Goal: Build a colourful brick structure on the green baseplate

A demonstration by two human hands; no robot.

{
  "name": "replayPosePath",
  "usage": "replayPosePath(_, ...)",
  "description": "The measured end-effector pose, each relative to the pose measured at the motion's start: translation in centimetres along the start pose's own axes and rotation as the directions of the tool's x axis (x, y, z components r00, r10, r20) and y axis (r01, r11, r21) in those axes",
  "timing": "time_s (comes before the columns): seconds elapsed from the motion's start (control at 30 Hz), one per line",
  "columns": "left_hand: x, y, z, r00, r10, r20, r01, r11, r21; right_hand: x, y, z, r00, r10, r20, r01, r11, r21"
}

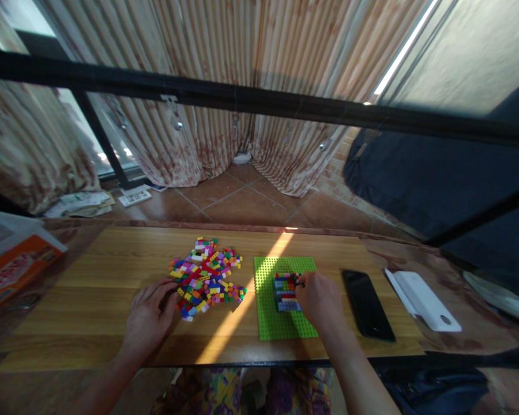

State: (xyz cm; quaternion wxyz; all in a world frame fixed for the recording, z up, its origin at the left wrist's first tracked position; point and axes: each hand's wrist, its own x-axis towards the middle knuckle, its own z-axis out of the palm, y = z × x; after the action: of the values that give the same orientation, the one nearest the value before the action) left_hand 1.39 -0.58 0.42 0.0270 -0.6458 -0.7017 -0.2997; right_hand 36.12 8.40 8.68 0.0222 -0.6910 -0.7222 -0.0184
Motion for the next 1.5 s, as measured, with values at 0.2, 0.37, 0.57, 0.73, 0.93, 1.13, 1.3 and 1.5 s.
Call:
replayPosePath(0.2, 0.0, 0.0, 0.0, 1.0, -0.002, 0.0, 0.002, 1.0, -0.001, 0.5, 0.2, -0.2, 0.997, -0.015, 0.074, 0.015, 1.0, 0.006)
replayPosePath(0.37, 0.0, 0.1, 0.0, 1.0, 0.002, 0.002, -0.002, 1.0, 0.005, 0.4, 0.4, -0.2, 0.998, -0.015, 0.057, 0.013, 0.999, 0.046)
replayPosePath(0.57, 0.0, 0.2, -0.1, 1.0, -0.002, 0.002, 0.002, 1.0, 0.007, 0.2, 0.1, 0.0, 0.998, 0.022, 0.055, -0.023, 0.999, 0.027)
replayPosePath(0.73, 0.0, 0.2, -0.1, 1.0, 0.007, 0.001, -0.007, 1.0, 0.009, -0.1, -0.6, 0.3, 0.999, 0.023, 0.021, -0.023, 1.0, -0.003)
replayPosePath(0.93, 0.1, 0.3, -0.2, 1.0, -0.009, 0.004, 0.009, 1.0, 0.002, -0.4, -0.1, 1.0, 0.998, 0.055, -0.005, -0.055, 0.998, 0.034)
replayPosePath(1.13, 0.0, 0.3, -0.1, 1.0, -0.017, 0.009, 0.017, 1.0, 0.007, -0.3, 0.6, 1.1, 0.998, 0.051, -0.027, -0.048, 0.993, 0.105)
replayPosePath(1.3, 0.0, 0.1, 0.0, 1.0, -0.007, 0.009, 0.007, 1.0, 0.019, -0.3, 1.4, 1.9, 0.996, 0.075, -0.038, -0.065, 0.973, 0.221)
replayPosePath(1.5, 0.0, 0.0, 0.0, 1.0, -0.001, 0.005, 0.001, 1.0, 0.024, -1.1, 2.3, 3.4, 0.986, 0.002, -0.17, 0.072, 0.9, 0.43)
